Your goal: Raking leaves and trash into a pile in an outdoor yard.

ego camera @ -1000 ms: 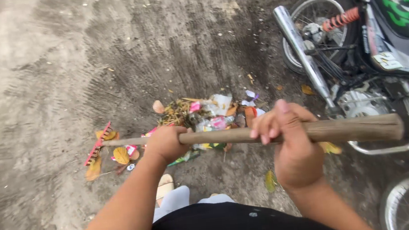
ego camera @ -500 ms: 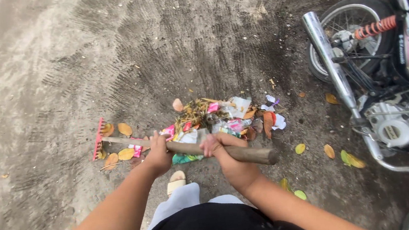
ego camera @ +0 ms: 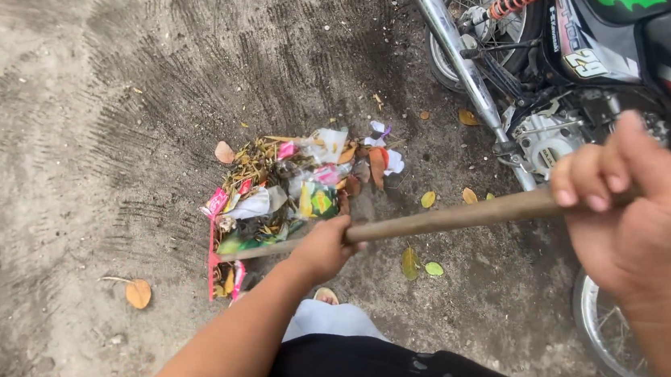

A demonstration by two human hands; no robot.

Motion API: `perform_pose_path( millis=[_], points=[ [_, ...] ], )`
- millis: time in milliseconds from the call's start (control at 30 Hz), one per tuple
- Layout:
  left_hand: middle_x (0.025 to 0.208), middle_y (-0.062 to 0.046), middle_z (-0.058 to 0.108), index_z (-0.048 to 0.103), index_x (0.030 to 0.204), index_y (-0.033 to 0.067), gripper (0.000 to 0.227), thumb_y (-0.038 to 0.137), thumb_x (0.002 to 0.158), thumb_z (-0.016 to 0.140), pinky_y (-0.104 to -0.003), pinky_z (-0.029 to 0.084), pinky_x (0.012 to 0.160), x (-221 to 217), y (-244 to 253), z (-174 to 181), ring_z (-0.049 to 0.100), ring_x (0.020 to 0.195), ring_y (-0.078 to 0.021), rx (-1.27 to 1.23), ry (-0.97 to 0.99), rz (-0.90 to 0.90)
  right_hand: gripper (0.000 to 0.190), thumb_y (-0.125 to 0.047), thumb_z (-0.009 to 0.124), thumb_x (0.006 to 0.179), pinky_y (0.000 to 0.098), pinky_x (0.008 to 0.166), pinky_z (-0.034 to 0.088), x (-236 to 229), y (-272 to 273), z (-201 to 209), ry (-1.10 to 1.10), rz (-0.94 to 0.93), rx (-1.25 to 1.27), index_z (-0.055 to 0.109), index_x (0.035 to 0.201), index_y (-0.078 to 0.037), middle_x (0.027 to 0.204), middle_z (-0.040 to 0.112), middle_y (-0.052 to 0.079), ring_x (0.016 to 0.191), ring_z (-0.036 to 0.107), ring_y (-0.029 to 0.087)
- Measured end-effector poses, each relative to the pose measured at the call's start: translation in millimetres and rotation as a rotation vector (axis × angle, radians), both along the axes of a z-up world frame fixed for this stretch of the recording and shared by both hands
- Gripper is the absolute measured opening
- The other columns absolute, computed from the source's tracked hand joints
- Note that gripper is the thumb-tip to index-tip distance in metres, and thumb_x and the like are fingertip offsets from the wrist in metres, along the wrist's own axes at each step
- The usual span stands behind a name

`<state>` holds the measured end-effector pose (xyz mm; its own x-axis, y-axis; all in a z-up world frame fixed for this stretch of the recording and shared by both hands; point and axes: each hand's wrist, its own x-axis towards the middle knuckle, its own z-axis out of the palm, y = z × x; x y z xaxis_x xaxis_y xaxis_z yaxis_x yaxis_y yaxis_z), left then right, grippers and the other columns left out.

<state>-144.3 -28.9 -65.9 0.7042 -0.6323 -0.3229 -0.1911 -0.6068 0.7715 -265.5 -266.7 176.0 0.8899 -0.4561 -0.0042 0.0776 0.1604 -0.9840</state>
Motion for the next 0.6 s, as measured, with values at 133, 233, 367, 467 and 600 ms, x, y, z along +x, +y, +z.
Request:
perform_pose_path(
  millis=[133, 233, 367, 467, 600],
  points=[
    [0.096, -0.014, 0.074, 0.069, 0.096, 0.0140, 0.024, 0.034, 0.083, 0.074, -0.048, 0.055, 0.084, -14, 14, 42, 0.070, 0.094, -0.0346, 0.097, -0.092, -0.060, 0.052, -0.023, 0.049, 0.117, 0.0279, 0.084, 0.036, 1, -27, -20, -0.330, 0.045, 0.155, 0.034, 0.068, -0.016, 0.061, 0.034, -0.002, 0.061, 0.033, 0.013],
    [0.089, -0.011, 0.074, 0.071, 0.089, 0.0170, 0.026, 0.041, 0.079, 0.076, -0.050, 0.055, 0.079, -11, 49, 46, 0.069, 0.088, -0.0363, 0.033, -0.141, 0.082, 0.056, -0.018, 0.049, 0.121, 0.0248, 0.080, 0.032, 23, -14, -24, -0.405, 0.124, 0.217, 0.031, 0.068, -0.016, 0.064, 0.032, -0.003, 0.060, 0.029, 0.012],
    [0.084, -0.011, 0.073, 0.071, 0.088, 0.0194, 0.022, 0.041, 0.082, 0.074, -0.051, 0.055, 0.074, 8, 149, 41, 0.070, 0.082, -0.0375, 0.031, -0.265, 0.233, 0.055, -0.021, 0.049, 0.119, 0.0274, 0.078, 0.033, 78, 73, -2, -0.339, 0.277, 0.229, 0.032, 0.068, -0.016, 0.061, 0.033, -0.003, 0.060, 0.030, 0.012],
    [0.082, -0.010, 0.073, 0.071, 0.090, 0.0207, 0.020, 0.038, 0.081, 0.074, -0.052, 0.055, 0.071, 7, 253, 43, 0.069, 0.079, -0.0381, 0.035, -0.337, 0.349, 0.053, -0.025, 0.049, 0.117, 0.0300, 0.076, 0.034, 107, 170, 8, -0.280, 0.378, 0.248, 0.033, 0.067, -0.017, 0.057, 0.033, -0.004, 0.060, 0.031, 0.013],
    [0.086, -0.012, 0.073, 0.068, 0.093, 0.0196, 0.024, 0.038, 0.080, 0.075, -0.052, 0.054, 0.072, -10, 421, 38, 0.069, 0.085, -0.0390, 0.283, -0.362, 0.414, 0.049, -0.033, 0.049, 0.114, 0.0403, 0.087, 0.044, 122, 327, -4, -0.156, 0.482, 0.285, 0.037, 0.069, -0.018, 0.060, 0.036, -0.003, 0.064, 0.037, 0.016]
  ],
)
